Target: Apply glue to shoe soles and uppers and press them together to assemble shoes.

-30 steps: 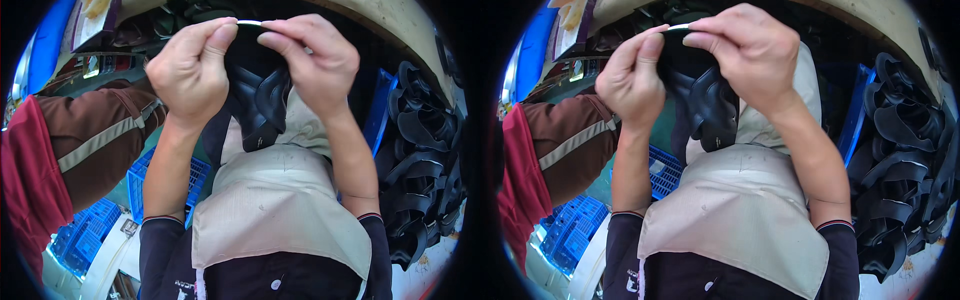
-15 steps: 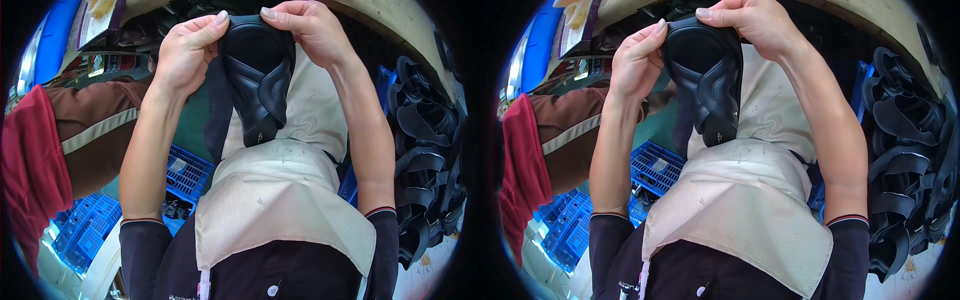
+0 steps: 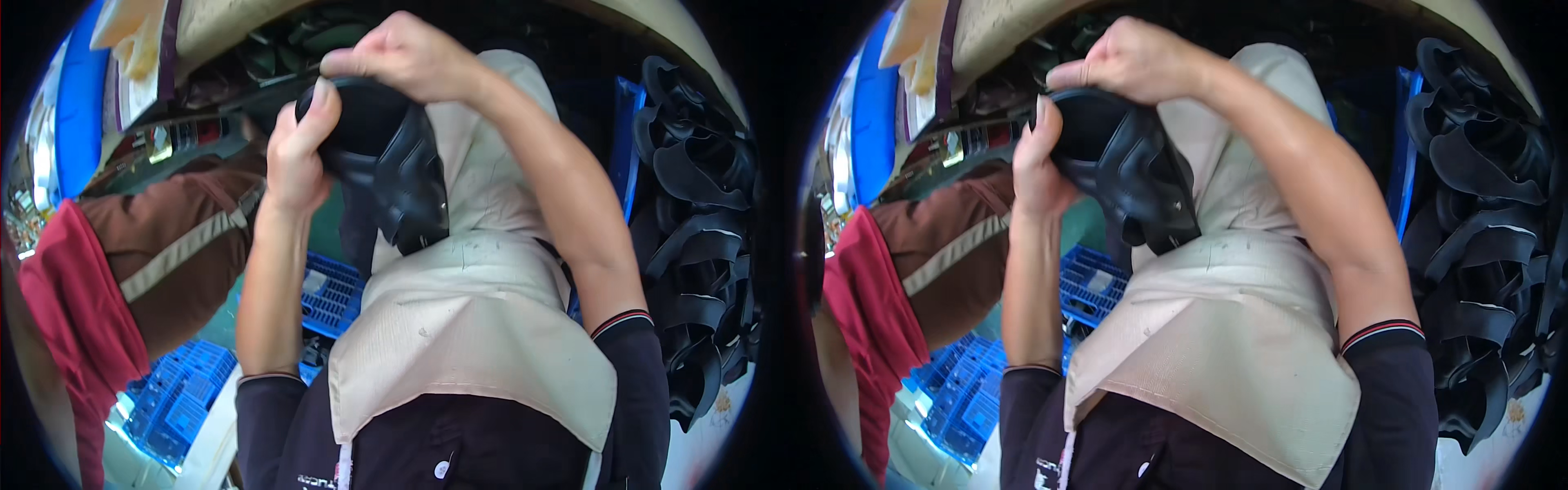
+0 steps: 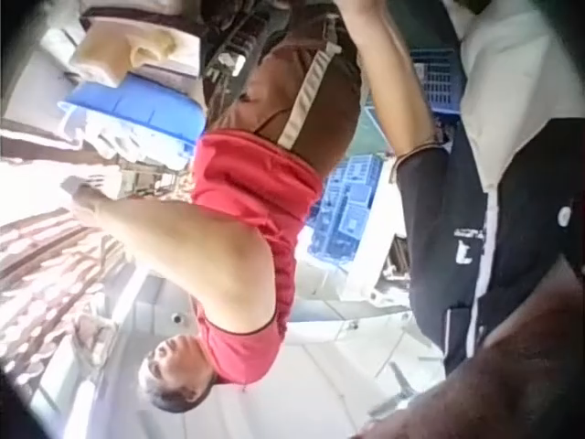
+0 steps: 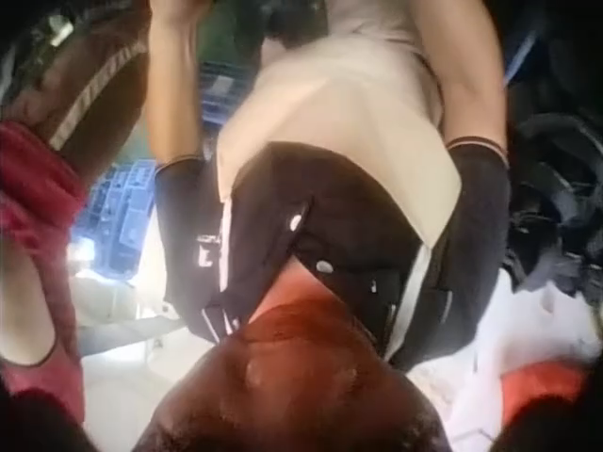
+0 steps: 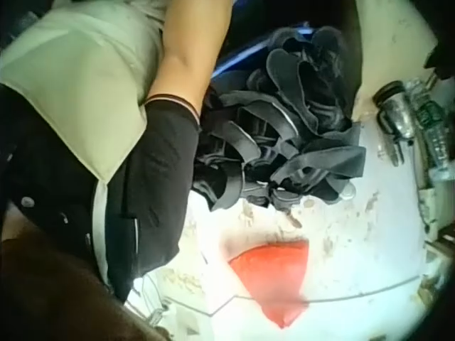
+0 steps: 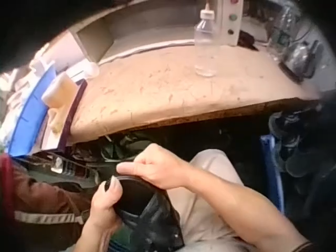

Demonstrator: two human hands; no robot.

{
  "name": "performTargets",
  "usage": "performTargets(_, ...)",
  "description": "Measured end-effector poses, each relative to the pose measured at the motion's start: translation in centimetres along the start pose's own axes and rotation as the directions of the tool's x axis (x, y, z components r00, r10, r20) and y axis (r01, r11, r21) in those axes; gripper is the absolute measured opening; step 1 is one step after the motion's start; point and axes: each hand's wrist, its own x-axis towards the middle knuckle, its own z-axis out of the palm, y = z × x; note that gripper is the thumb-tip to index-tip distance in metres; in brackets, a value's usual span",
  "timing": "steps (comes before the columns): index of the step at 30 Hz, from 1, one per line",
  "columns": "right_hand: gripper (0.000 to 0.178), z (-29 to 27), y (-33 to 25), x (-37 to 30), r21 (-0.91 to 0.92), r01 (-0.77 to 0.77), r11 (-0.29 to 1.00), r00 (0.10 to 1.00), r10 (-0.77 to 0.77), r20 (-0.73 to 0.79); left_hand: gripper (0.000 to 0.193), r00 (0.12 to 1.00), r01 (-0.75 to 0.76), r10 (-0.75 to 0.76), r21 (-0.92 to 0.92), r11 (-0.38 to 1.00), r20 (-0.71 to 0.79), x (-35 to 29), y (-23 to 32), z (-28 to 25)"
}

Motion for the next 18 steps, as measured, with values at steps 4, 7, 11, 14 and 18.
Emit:
performTargets(4,0.055,0.9,1.3,-0.1,0.011,-0.028,1.000,0.988,0.029,-0.154,0.047,0.958,-0.012,-0.065,-0.267,0.964,-0.278,-0.2,-1.7,0.3)
performTargets(7,0.055,0.6,1.6,-1.1,0.049,-0.099,0.994,0.985,0.105,-0.136,0.055,0.959,-0.015,-0.043,-0.200,0.980,-0.281,-0.9,-1.6,0.3)
performTargets(11,0.055,1.4,3.6,-2.6,0.126,-0.153,0.980,0.978,0.169,-0.124,0.064,0.966,0.001,-0.052,-0.198,0.980,-0.254,-2.2,-3.1,0.2)
performTargets(14,0.055,2.0,4.7,-1.1,0.199,0.014,0.980,0.990,0.015,-0.142,0.066,0.981,-0.046,-0.020,-0.336,0.941,-0.192,-1.5,-3.7,0.3)
performTargets(18,0.055,3.1,5.1,-3.1,0.162,-0.165,0.973,0.970,0.190,-0.152,0.067,0.950,-0.083,-0.032,-0.349,0.934,-0.310,-2.4,-4.7,-0.1)
